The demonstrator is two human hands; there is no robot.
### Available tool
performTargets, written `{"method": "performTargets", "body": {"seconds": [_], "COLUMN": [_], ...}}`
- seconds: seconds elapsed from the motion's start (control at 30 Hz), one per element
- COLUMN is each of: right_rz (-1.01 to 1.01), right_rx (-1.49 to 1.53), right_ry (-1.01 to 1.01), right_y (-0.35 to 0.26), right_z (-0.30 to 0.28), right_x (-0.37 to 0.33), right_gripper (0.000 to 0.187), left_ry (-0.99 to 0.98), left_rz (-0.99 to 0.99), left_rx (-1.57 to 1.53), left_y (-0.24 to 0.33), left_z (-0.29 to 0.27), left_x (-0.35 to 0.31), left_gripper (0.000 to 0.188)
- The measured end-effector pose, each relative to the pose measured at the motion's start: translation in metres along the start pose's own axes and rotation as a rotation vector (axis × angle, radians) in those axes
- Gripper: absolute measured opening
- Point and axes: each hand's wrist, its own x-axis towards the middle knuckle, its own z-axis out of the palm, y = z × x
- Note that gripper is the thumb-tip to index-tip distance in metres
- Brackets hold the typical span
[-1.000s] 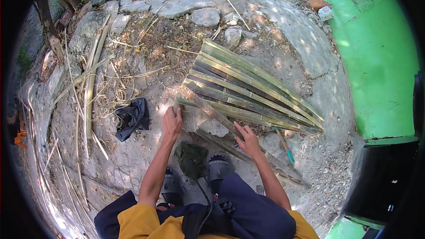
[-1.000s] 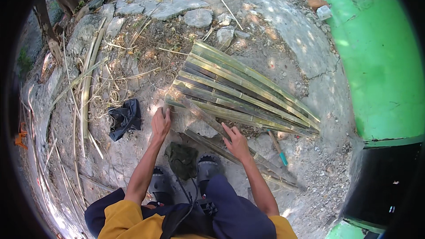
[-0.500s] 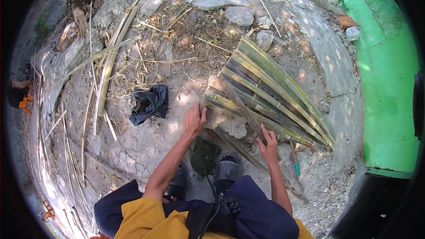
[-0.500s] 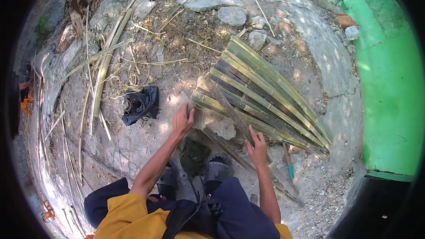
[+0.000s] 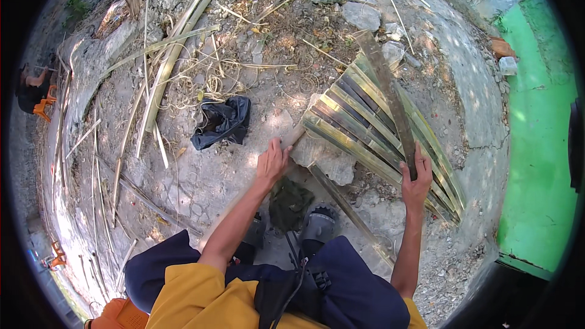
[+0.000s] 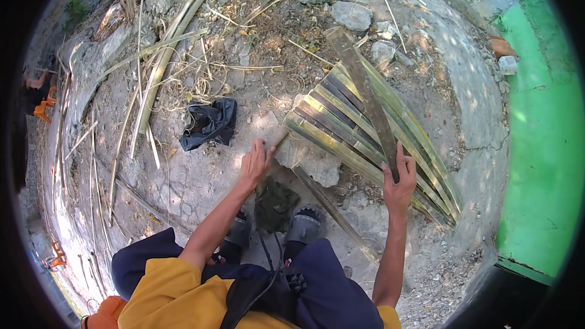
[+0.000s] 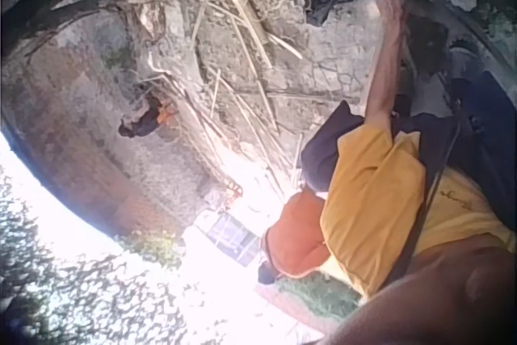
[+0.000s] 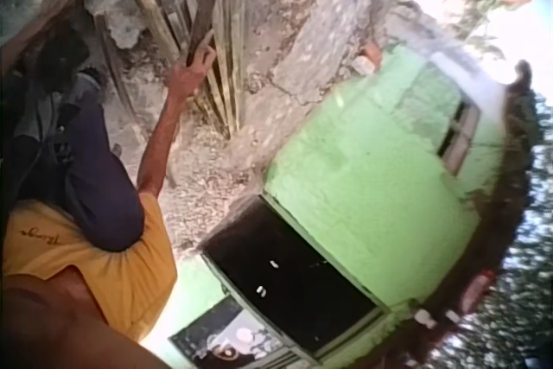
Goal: The person constructs a flat panel of bamboo strips by laying them across a wooden support and hammering small nails through the strips into the wood.
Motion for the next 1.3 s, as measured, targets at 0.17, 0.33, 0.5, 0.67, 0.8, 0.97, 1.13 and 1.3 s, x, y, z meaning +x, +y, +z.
{"method": "performTargets", "body": {"seconds": [0.17, 0.33, 0.5, 0.67, 0.8, 0.97, 1.13, 1.3], "right_rz": [-0.13, -0.096, -0.076, -0.076, -0.079, -0.042, -0.002, 0.045], "right_rx": [0.156, 0.062, -0.009, -0.025, -0.014, -0.051, -0.066, -0.049], "right_ry": [-0.344, -0.521, -0.478, -0.447, -0.43, -0.434, -0.373, -0.379], "right_y": [-0.012, 0.054, 0.066, 0.072, 0.078, 0.082, 0.083, 0.082], "right_z": [0.043, 0.098, 0.11, 0.106, 0.097, 0.094, 0.099, 0.097], "right_x": [-0.023, -0.085, -0.104, -0.105, -0.1, -0.106, -0.115, -0.114], "right_gripper": [0.07, 0.073, 0.074, 0.074, 0.074, 0.074, 0.072, 0.069], "left_ry": [0.339, 0.113, 0.108, 0.21, 0.168, 0.25, 0.248, 0.267], "left_rz": [0.233, 0.027, 0.005, 0.164, 0.193, 0.293, 0.077, 0.078], "left_rx": [-0.009, -0.301, -0.297, -0.208, -0.309, -0.404, -0.493, -0.485], "left_y": [-0.003, -0.023, -0.014, -0.004, -0.007, 0.018, 0.021, 0.016], "left_z": [0.012, 0.017, 0.014, 0.006, 0.004, 0.017, 0.022, 0.023], "left_x": [0.005, 0.008, 0.007, 0.011, 0.023, 0.031, 0.039, 0.041], "left_gripper": [0.028, 0.016, 0.019, 0.037, 0.045, 0.038, 0.037, 0.037]}}
